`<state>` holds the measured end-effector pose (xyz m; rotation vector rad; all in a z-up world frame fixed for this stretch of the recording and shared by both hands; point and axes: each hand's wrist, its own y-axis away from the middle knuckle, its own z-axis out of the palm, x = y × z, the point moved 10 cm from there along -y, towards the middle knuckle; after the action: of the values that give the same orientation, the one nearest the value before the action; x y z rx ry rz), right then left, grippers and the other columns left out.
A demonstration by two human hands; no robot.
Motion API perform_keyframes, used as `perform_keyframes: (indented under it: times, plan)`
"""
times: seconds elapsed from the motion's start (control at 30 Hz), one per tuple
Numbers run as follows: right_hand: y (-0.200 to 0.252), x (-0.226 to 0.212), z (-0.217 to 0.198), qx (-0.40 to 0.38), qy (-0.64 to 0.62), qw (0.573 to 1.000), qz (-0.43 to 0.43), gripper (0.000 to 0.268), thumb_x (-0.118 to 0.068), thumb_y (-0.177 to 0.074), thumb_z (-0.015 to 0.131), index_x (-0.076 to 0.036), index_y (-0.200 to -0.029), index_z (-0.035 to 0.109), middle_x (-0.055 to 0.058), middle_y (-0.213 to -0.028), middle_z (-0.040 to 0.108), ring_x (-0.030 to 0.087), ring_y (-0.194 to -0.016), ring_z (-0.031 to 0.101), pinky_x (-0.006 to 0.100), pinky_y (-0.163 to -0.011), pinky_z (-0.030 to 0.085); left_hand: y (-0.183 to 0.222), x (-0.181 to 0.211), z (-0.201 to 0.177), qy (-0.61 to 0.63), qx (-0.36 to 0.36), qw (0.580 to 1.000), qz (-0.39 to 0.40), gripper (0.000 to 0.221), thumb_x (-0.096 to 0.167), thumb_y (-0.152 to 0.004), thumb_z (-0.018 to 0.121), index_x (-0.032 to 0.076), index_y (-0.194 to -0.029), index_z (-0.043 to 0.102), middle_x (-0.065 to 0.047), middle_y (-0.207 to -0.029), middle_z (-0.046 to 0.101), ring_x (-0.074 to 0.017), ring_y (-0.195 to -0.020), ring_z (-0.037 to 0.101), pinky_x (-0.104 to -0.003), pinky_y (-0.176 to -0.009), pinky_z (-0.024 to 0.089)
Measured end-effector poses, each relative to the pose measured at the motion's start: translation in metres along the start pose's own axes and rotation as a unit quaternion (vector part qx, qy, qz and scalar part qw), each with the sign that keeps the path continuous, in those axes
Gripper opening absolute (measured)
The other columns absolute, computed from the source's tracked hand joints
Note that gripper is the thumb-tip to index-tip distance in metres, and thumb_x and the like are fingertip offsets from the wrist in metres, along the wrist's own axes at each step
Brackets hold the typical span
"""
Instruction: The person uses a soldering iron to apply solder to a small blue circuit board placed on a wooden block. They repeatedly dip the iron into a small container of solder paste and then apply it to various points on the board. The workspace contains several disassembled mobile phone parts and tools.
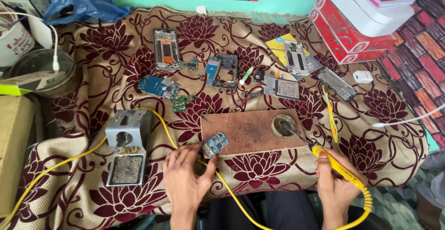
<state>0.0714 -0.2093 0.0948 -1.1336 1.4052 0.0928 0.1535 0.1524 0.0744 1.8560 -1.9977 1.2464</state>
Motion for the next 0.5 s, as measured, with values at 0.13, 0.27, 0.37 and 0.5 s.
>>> perform_keyframes:
  times: [0.13, 0.27, 0.37, 0.5]
  plan:
    - [0.0, 0.0, -0.003, 0.008, -0.011, 1.0, 0.007, 0.018, 0.001, -0.099, 0.068, 0.008, -0.116, 0.071, 0.009, -0.082, 0.069, 0.008, -0.065, 0.061, 0.02, -0.06, 0.048, 0.0, 0.001, 0.001, -0.003, -0.002, 1.0, -0.001, 0.046, 0.039, -0.075, 0.077, 0.005, -0.107, 0.078, -0.007, -0.106, 0.078, -0.0253, -0.107, 0.067, -0.042, -0.099, 0.044]
    - [-0.002, -0.004, -0.002, 0.005, 0.003, 1.0, 0.004, 0.018, 0.001, -0.099, 0.068, 0.008, -0.115, 0.072, 0.009, -0.081, 0.069, 0.008, -0.065, 0.06, 0.02, -0.059, 0.047, -0.001, 0.002, 0.0, -0.001, -0.002, 1.0, 0.001, 0.046, 0.039, -0.076, 0.077, 0.005, -0.107, 0.078, -0.006, -0.105, 0.078, -0.0246, -0.107, 0.067, -0.042, -0.1, 0.044]
    - [-0.004, -0.007, 0.002, -0.005, 0.01, 1.0, -0.003, 0.018, 0.002, -0.099, 0.067, 0.008, -0.115, 0.072, 0.01, -0.082, 0.07, 0.009, -0.064, 0.061, 0.021, -0.057, 0.046, -0.001, 0.002, 0.0, -0.002, -0.003, 1.0, -0.001, 0.046, 0.039, -0.075, 0.077, 0.005, -0.106, 0.078, -0.007, -0.105, 0.078, -0.0247, -0.107, 0.067, -0.042, -0.1, 0.044]
    - [-0.002, 0.008, 0.001, 0.003, -0.035, 0.998, 0.059, 0.021, 0.002, -0.098, 0.065, 0.008, -0.117, 0.071, 0.01, -0.082, 0.071, 0.008, -0.063, 0.062, 0.021, -0.058, 0.05, 0.0, 0.0, 0.001, -0.003, -0.005, 1.0, -0.004, 0.047, 0.039, -0.075, 0.077, 0.005, -0.106, 0.078, -0.007, -0.105, 0.078, -0.0259, -0.106, 0.067, -0.042, -0.099, 0.044]
